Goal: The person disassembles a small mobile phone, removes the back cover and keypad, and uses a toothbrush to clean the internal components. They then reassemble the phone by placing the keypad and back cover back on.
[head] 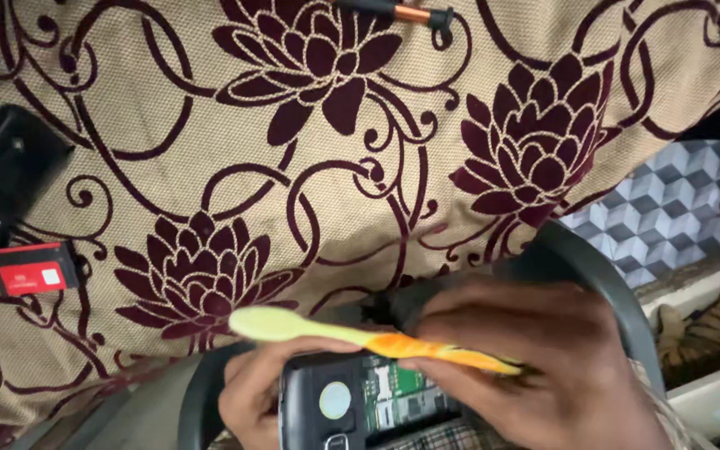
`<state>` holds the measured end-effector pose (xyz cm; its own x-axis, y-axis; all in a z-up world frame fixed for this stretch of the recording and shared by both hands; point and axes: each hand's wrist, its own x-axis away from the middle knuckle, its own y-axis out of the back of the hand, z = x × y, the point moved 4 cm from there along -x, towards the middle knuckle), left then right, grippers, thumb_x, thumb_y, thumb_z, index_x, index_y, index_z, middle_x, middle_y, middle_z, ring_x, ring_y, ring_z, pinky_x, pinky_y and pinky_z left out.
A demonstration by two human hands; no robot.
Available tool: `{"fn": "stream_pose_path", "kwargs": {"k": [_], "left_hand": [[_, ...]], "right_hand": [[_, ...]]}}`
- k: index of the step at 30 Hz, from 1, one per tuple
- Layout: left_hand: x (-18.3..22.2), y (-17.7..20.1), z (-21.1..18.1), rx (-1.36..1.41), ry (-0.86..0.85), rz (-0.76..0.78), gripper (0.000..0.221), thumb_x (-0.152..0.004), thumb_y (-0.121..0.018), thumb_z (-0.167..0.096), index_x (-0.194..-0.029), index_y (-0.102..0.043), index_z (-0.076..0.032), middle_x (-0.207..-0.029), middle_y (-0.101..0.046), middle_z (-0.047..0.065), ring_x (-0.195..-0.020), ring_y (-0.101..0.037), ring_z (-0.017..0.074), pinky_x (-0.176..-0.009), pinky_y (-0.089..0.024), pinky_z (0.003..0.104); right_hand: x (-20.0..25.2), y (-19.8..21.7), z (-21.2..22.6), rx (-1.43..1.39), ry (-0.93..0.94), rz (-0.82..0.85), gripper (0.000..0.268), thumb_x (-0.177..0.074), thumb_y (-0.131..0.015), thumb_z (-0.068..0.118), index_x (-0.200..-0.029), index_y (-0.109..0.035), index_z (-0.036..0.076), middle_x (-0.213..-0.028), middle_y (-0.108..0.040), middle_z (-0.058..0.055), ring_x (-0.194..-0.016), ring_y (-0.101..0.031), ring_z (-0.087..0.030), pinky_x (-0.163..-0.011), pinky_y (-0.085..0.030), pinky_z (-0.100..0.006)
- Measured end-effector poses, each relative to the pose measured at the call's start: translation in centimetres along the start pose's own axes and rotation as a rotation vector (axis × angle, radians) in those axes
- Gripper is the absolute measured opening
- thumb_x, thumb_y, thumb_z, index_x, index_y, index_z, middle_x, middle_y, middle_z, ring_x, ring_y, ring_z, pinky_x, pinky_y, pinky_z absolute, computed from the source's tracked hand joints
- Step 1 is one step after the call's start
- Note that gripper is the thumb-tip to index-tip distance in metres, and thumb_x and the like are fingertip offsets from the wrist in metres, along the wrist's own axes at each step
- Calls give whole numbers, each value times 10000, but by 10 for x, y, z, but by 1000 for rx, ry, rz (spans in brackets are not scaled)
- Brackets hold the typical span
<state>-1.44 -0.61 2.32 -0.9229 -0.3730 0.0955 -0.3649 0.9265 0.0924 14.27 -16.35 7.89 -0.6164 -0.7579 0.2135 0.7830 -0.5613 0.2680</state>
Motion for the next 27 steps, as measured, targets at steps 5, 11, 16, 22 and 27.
{"fn": "stream_pose_path", "kwargs": {"k": [5,11,16,22,27], "left_hand": [[13,2,-10,4,49,-92,367,-818,-805,-253,-999,-719,54,-939,-804,193,-809,-799,212,-781,-610,291],[11,20,-14,140,75,202,503,-975,-774,-369,-1169,-643,76,-1129,-800,234,-1099,-825,306,-1057,-618,407],[19,17,-23,51,193,122,491,-923,-788,-406,-1097,-687,42,-1057,-833,180,-1041,-854,276,-1026,-637,392],[6,12,-10,188,111,138,431,-923,-796,-276,-1097,-655,91,-1074,-803,227,-1004,-820,283,-961,-624,380],[25,8,1,192,276,-12,308,-916,-761,-223,-981,-693,70,-983,-849,220,-897,-858,272,-898,-657,357]], "right_hand": [[10,-9,-8,-115,-139,208,128,-876,-808,164,-958,-776,71,-798,-760,-18,-583,-694,-56,-454,-485,-251],[19,-18,-13,-76,-71,203,172,-901,-775,121,-1050,-739,42,-865,-747,-50,-643,-725,-106,-527,-542,-283],[25,-22,-7,-36,66,55,255,-866,-766,112,-1068,-678,-17,-924,-711,-116,-705,-740,-185,-565,-550,-297],[19,-21,-9,-46,-72,131,222,-875,-786,138,-1051,-718,20,-879,-706,-67,-687,-726,-153,-584,-539,-295],[18,-17,-17,-175,-184,200,160,-893,-758,134,-1003,-723,22,-866,-728,-44,-702,-727,-143,-600,-541,-296]]}}
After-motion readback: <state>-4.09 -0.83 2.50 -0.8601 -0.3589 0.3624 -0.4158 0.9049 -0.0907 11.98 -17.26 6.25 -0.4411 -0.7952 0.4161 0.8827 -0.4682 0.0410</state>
